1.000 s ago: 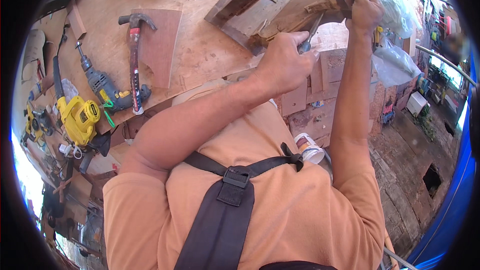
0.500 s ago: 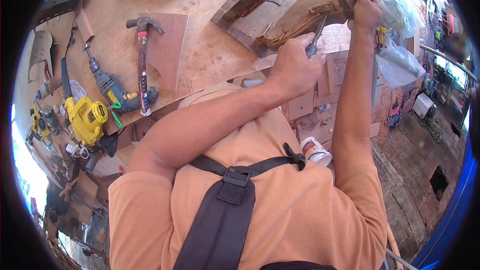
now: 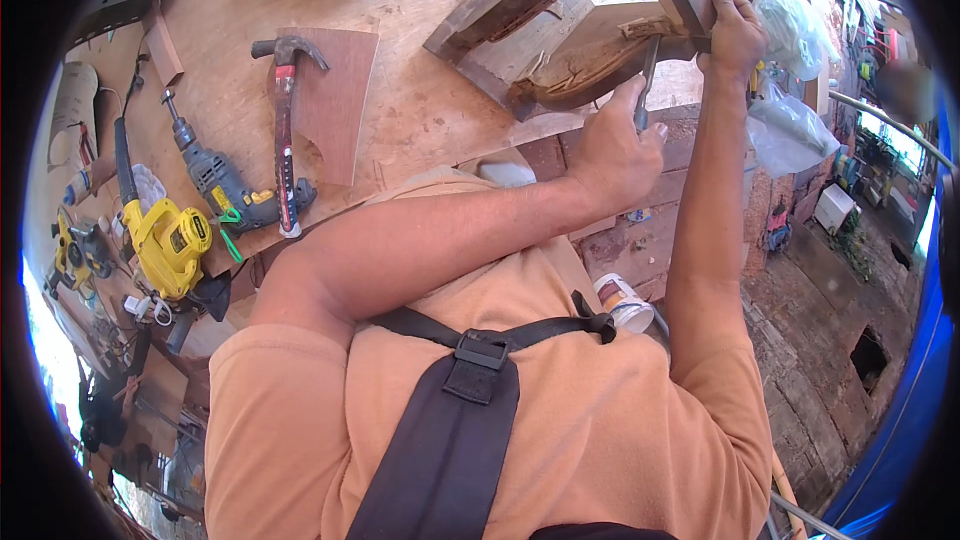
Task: Repairing a wooden object using a hammer, screwdriver, and pliers.
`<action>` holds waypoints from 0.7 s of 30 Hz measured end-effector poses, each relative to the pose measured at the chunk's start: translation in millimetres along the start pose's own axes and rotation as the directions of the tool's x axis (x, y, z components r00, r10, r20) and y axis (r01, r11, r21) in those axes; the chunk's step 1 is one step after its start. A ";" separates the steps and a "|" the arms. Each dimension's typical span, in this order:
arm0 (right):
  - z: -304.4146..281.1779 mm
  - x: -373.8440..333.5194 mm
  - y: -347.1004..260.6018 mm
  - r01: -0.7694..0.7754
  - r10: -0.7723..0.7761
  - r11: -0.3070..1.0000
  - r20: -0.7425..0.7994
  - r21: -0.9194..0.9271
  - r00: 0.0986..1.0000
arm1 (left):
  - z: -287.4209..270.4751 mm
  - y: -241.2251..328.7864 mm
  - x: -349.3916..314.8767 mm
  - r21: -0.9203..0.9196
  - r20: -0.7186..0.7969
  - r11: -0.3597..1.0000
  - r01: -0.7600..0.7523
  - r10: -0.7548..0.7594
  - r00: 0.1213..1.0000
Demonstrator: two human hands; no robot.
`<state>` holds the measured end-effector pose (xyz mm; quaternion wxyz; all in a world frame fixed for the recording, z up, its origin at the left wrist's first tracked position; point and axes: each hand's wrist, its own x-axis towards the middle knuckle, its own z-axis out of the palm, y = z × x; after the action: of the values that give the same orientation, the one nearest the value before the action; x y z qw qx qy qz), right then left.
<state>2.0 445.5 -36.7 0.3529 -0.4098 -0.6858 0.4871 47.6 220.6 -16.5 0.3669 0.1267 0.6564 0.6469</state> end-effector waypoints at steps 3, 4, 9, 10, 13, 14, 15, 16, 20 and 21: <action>-11.7 6.0 8.7 0.014 -0.016 0.999 0.047 0.043 0.999 | -21.7 15.5 9.7 -0.063 0.217 0.984 0.169 -0.152 0.964; -7.6 6.5 8.3 0.030 -0.030 1.000 0.053 -0.003 0.998 | -34.6 24.9 20.4 -0.074 0.212 0.983 0.169 -0.150 0.966; -11.0 5.7 5.5 0.074 -0.071 0.997 0.090 -0.026 0.993 | -37.9 26.7 28.4 0.036 0.366 0.966 0.255 -0.250 0.896; -12.3 6.3 5.6 0.057 -0.056 0.998 0.088 -0.004 0.995 | -29.9 27.0 22.6 0.175 0.210 0.985 0.004 -0.041 0.977; -13.7 4.9 2.7 0.051 -0.046 0.995 0.060 -0.088 0.997 | -19.3 22.3 10.9 -0.013 0.176 0.995 0.100 -0.096 0.980; -13.6 2.7 0.6 0.060 -0.053 0.979 0.041 -0.193 0.998 | -17.6 20.8 8.5 -0.037 0.133 0.994 0.101 -0.095 0.987; -15.5 1.6 1.8 0.058 -0.051 0.979 0.038 -0.193 0.998 | -14.8 20.1 5.6 -0.035 0.136 0.994 0.101 -0.096 0.986; -15.7 1.8 2.7 0.059 -0.054 0.985 0.038 -0.162 0.998 | -11.7 20.0 4.6 -0.046 0.118 0.991 0.123 -0.117 0.986; -9.2 6.6 -1.6 0.040 -0.034 0.996 0.071 -0.079 0.997 | 11.7 16.8 -1.8 -0.061 -0.011 0.995 0.083 -0.084 0.996; -7.8 5.2 -3.7 0.042 -0.036 0.996 0.074 -0.080 0.997 | 15.5 12.5 -3.6 -0.064 -0.013 0.995 0.082 -0.083 0.996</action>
<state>5.9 452.5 -30.6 0.3204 -0.3924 -0.7253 0.4662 56.3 231.6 -2.0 0.3920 0.0827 0.6430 0.6527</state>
